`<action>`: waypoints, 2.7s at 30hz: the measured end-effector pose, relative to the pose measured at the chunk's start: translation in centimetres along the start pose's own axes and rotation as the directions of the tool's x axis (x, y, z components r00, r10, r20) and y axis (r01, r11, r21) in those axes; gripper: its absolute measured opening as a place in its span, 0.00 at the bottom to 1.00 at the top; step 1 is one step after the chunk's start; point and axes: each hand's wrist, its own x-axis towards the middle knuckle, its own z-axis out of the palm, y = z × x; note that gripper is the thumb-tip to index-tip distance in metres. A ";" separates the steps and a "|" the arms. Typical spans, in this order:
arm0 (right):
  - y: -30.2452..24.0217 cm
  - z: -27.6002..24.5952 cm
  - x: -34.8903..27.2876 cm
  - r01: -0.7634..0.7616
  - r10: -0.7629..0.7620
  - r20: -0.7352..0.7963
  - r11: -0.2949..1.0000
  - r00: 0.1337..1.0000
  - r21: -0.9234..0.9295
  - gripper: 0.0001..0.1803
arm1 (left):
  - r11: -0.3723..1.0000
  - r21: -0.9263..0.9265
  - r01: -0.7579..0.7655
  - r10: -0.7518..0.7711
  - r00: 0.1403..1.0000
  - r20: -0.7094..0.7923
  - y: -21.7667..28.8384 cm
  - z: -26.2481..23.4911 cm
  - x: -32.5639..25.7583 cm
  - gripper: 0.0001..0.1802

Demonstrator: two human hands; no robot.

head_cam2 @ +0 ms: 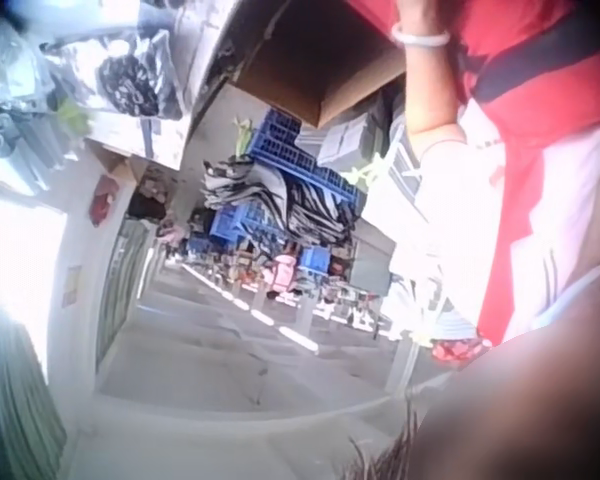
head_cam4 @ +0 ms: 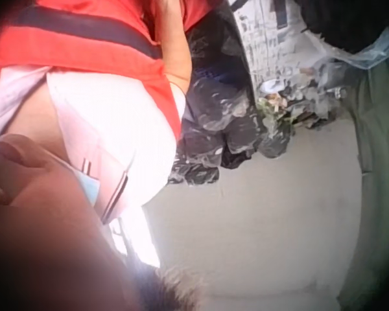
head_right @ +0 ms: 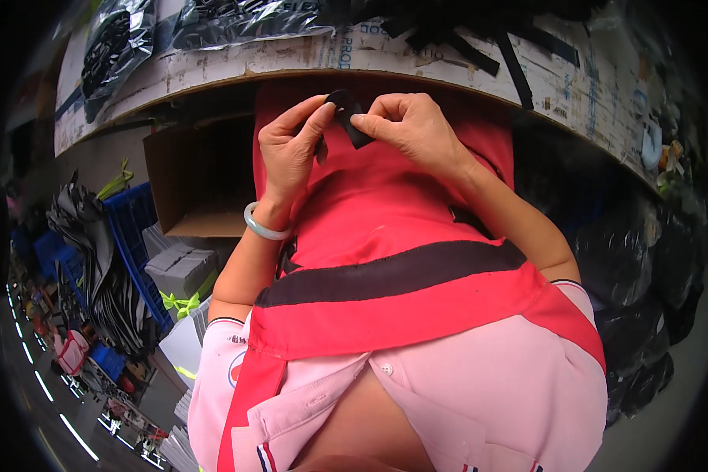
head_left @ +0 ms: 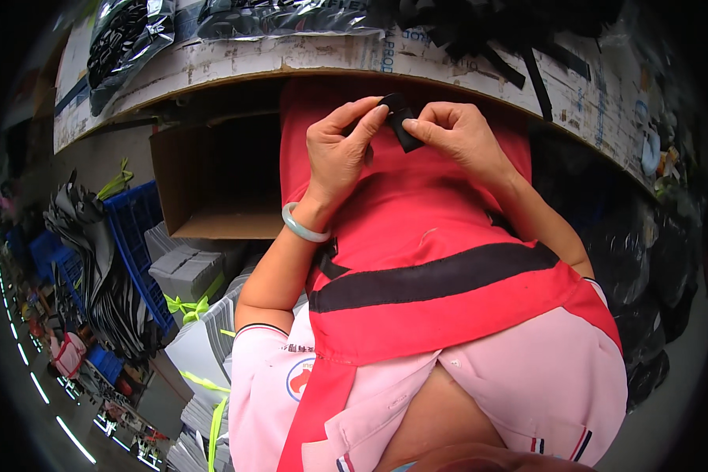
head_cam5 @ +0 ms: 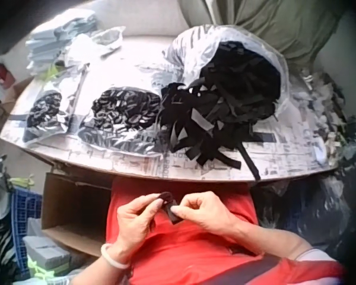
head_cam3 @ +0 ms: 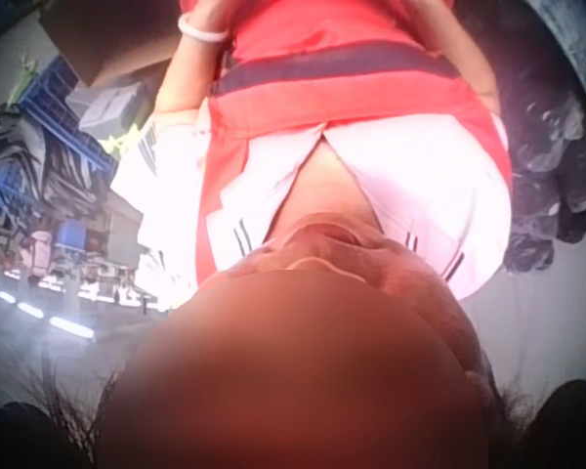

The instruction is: Threading black webbing straps through plastic buckles at a workbench.

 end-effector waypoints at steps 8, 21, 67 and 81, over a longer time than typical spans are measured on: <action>0.3 0.8 0.4 -0.008 0.004 0.037 0.992 0.999 0.124 0.14 | 0.987 -0.022 -0.162 0.163 0.985 0.053 -0.6 -0.1 -0.1 0.08; 1.2 0.8 -0.6 -0.055 0.053 0.039 0.998 0.998 0.043 0.13 | 0.992 -0.069 -0.110 0.115 0.990 0.080 -1.5 -0.2 -0.4 0.09; 3.0 -11.0 4.3 0.161 -0.784 -0.231 0.386 0.577 -0.909 0.09 | 0.936 -0.311 0.165 -0.210 0.971 -0.117 -2.3 -9.8 -2.7 0.11; -0.5 1.3 0.3 0.106 -0.103 0.104 0.994 0.989 -0.023 0.09 | 0.981 -0.151 0.122 -0.114 0.992 0.063 -1.9 -3.1 -1.2 0.17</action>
